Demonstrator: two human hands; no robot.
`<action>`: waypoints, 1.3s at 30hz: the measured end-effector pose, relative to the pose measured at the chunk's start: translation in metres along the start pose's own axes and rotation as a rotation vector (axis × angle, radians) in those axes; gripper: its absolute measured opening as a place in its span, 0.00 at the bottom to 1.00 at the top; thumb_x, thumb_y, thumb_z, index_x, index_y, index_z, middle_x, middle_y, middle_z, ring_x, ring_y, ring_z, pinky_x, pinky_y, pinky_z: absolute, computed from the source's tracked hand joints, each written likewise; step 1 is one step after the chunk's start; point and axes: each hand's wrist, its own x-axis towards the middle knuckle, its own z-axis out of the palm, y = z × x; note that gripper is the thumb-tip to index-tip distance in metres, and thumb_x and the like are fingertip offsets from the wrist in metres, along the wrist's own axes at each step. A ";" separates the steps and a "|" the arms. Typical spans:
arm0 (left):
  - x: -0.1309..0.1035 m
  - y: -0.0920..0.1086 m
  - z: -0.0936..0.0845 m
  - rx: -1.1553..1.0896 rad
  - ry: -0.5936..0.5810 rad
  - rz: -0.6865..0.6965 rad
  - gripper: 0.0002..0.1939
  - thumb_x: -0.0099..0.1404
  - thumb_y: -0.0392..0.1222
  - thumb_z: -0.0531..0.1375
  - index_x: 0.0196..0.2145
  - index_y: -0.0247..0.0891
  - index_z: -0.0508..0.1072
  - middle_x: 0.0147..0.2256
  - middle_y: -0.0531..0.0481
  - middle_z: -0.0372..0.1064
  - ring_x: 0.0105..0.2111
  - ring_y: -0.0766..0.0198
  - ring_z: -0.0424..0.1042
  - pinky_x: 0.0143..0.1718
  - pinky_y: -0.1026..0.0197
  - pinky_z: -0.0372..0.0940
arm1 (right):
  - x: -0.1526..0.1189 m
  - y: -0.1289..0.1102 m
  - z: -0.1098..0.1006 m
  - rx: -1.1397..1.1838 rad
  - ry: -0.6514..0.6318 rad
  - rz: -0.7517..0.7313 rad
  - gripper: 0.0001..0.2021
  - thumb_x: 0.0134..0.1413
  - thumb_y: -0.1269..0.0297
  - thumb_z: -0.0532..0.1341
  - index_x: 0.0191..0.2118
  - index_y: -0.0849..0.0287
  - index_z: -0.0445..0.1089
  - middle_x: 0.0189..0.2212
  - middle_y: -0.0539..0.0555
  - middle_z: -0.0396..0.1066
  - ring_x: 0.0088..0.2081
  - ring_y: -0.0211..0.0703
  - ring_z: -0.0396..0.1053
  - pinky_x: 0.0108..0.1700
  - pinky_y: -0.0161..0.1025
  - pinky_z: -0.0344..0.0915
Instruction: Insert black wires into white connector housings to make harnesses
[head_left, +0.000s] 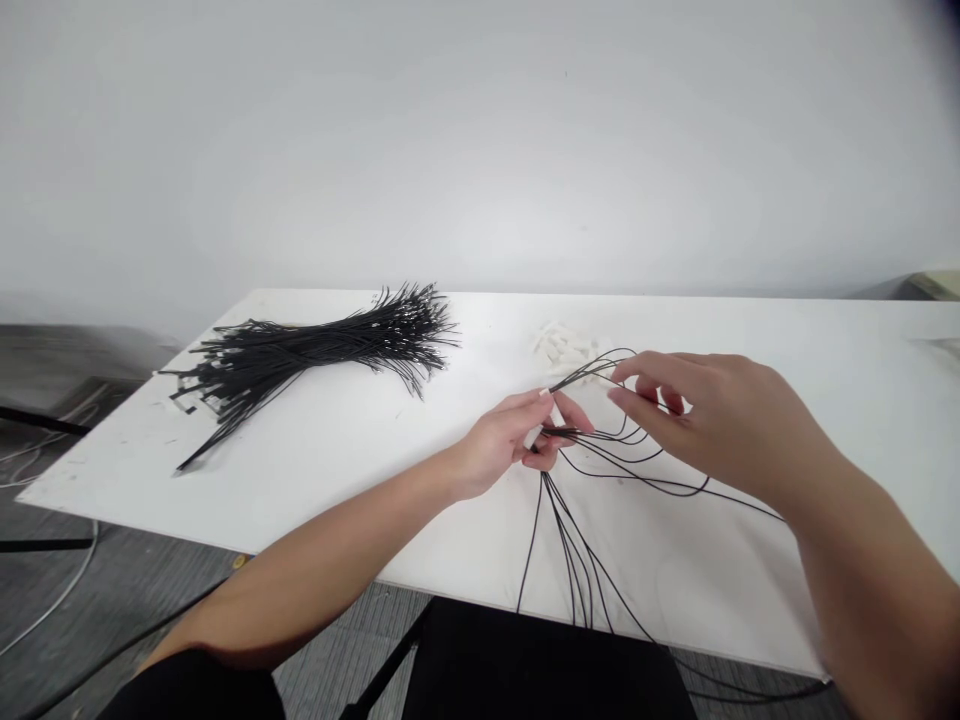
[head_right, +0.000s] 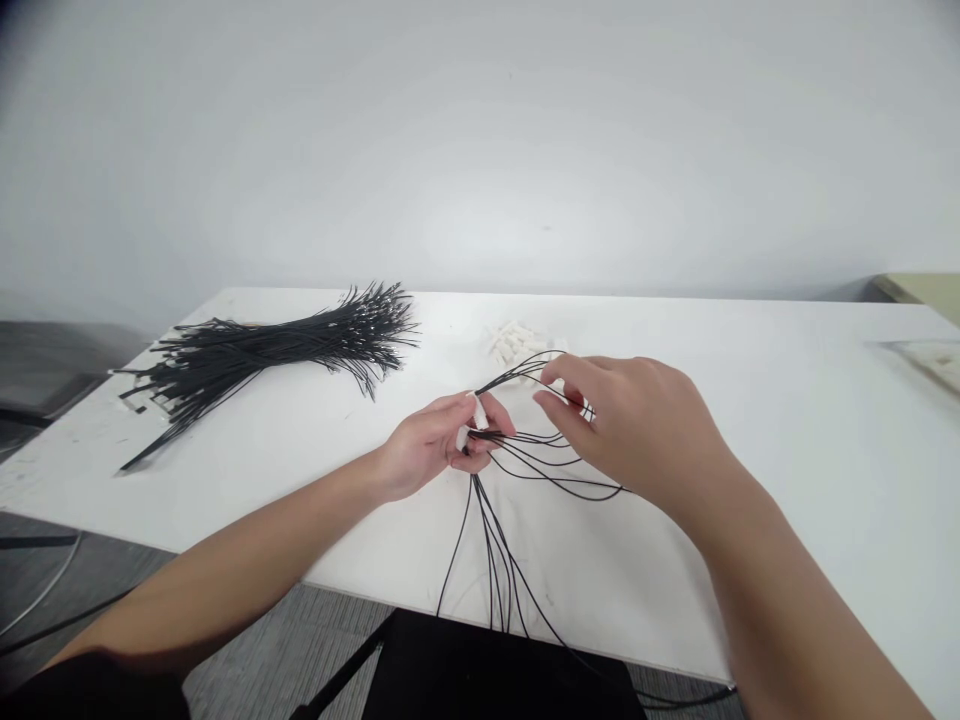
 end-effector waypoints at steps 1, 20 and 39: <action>0.000 0.000 0.001 0.009 0.009 -0.004 0.20 0.67 0.53 0.52 0.35 0.32 0.73 0.26 0.50 0.52 0.26 0.67 0.50 0.23 0.64 0.43 | 0.000 -0.002 0.002 0.009 -0.019 0.012 0.11 0.59 0.53 0.57 0.38 0.52 0.72 0.19 0.46 0.66 0.19 0.35 0.58 0.22 0.34 0.49; 0.000 0.001 0.003 -0.089 0.021 -0.060 0.19 0.66 0.51 0.54 0.33 0.30 0.73 0.31 0.48 0.54 0.28 0.68 0.52 0.22 0.65 0.44 | 0.002 -0.019 0.014 0.010 0.140 -0.232 0.10 0.58 0.75 0.56 0.30 0.56 0.72 0.26 0.45 0.73 0.28 0.35 0.69 0.39 0.44 0.44; 0.000 0.001 0.001 -0.189 -0.122 -0.080 0.20 0.66 0.51 0.53 0.32 0.28 0.73 0.27 0.49 0.55 0.25 0.68 0.53 0.22 0.65 0.44 | 0.002 -0.017 0.001 0.075 0.226 -0.332 0.09 0.57 0.73 0.60 0.27 0.55 0.71 0.22 0.42 0.69 0.25 0.33 0.66 0.43 0.45 0.47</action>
